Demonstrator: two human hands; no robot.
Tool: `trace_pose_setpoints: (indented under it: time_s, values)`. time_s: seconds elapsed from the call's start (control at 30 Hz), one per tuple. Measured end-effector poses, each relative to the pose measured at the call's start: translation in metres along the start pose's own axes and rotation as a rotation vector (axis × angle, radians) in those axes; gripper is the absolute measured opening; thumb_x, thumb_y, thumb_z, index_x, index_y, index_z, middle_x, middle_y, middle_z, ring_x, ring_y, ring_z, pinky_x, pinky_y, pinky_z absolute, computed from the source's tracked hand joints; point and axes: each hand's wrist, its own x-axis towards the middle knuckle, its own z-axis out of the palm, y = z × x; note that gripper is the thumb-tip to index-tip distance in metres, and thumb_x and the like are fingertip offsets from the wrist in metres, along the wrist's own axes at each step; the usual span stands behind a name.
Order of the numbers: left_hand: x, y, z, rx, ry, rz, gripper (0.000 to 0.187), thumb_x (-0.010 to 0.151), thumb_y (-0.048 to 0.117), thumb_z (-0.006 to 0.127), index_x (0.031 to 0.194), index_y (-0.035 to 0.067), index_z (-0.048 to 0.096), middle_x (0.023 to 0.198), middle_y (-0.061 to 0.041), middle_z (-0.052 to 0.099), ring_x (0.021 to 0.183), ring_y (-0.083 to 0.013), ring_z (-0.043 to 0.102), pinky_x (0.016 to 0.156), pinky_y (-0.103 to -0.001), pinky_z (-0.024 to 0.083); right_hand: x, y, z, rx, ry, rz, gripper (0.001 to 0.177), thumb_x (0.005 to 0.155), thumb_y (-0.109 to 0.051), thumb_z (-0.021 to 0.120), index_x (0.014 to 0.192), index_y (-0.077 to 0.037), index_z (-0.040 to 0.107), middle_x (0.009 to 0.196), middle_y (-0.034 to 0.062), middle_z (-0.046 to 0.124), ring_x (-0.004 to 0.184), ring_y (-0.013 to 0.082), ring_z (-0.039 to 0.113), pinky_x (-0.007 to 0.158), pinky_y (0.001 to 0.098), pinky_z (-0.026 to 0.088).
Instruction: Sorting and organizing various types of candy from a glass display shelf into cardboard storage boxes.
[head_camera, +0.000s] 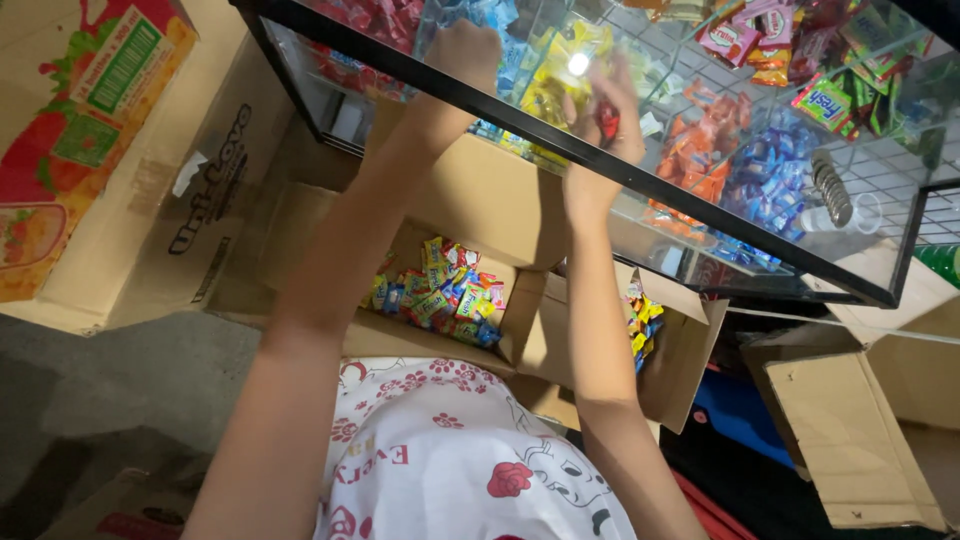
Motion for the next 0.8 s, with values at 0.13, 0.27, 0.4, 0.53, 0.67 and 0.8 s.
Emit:
trace_pose_setpoints:
  time_s: [0.13, 0.27, 0.4, 0.53, 0.67, 0.8]
  values:
    - [-0.009, 0.002, -0.022, -0.121, 0.214, 0.141, 0.011, 0.068, 0.007, 0.076, 0.077, 0.005, 0.071, 0.081, -0.020, 0.068, 0.079, -0.0420, 0.069, 0.069, -0.050, 0.056, -0.013, -0.002, -0.006, 0.164, 0.037, 0.143, 0.018, 0.115, -0.002, 0.058, 0.131, -0.002, 0.066, 0.166, 0.0212, 0.042, 0.142, 0.0285, 0.051, 0.117, 0.0425, 0.056]
    - [-0.019, 0.015, -0.045, -0.399, 0.334, 0.136, 0.011, 0.075, 0.007, 0.076, 0.084, 0.007, 0.070, 0.085, -0.017, 0.066, 0.081, -0.0373, 0.066, 0.071, -0.048, 0.052, -0.016, -0.015, -0.001, 0.155, -0.011, 0.060, 0.022, 0.115, -0.010, 0.054, 0.133, -0.004, 0.065, 0.174, 0.0134, 0.023, 0.160, 0.0342, 0.036, 0.124, 0.0507, 0.051]
    - [-0.043, 0.028, -0.072, -0.579, 0.354, 0.214, 0.018, 0.077, 0.009, 0.082, 0.090, 0.005, 0.070, 0.084, -0.015, 0.065, 0.080, -0.0340, 0.068, 0.072, -0.046, 0.054, -0.014, -0.011, -0.002, 0.048, -0.033, -0.054, 0.028, 0.118, -0.013, 0.052, 0.141, -0.006, 0.067, 0.176, 0.0096, 0.017, 0.157, 0.0325, 0.034, 0.124, 0.0487, 0.046]
    - [-0.053, 0.035, -0.048, -0.934, 0.382, 0.211, 0.022, 0.081, 0.004, 0.086, 0.095, 0.003, 0.068, 0.089, -0.010, 0.071, 0.079, -0.0226, 0.070, 0.069, -0.037, 0.057, -0.026, -0.009, -0.008, 0.017, 0.021, -0.056, 0.033, 0.119, -0.010, 0.047, 0.145, 0.002, 0.062, 0.168, 0.0161, 0.033, 0.154, 0.0314, 0.039, 0.127, 0.0494, 0.041]
    - [-0.069, 0.073, -0.071, -1.552, -0.140, -0.238, 0.019, 0.084, -0.001, 0.075, 0.104, 0.002, 0.074, 0.074, -0.005, 0.069, 0.049, -0.0103, 0.056, 0.040, -0.027, 0.042, -0.044, -0.031, -0.014, 0.163, 0.262, 0.254, 0.036, 0.104, 0.004, 0.050, 0.138, 0.011, 0.059, 0.144, 0.0268, 0.060, 0.131, 0.0332, 0.063, 0.100, 0.0512, 0.064]
    - [-0.066, 0.092, -0.049, -1.431, 0.125, -0.160, 0.027, 0.086, 0.003, 0.087, 0.108, 0.002, 0.073, 0.077, -0.003, 0.071, 0.046, -0.0057, 0.055, 0.036, -0.023, 0.042, -0.059, -0.045, -0.026, 0.389, 0.343, 0.395, 0.032, 0.101, 0.007, 0.054, 0.133, 0.004, 0.060, 0.137, 0.0190, 0.065, 0.116, 0.0281, 0.071, 0.090, 0.0414, 0.068]
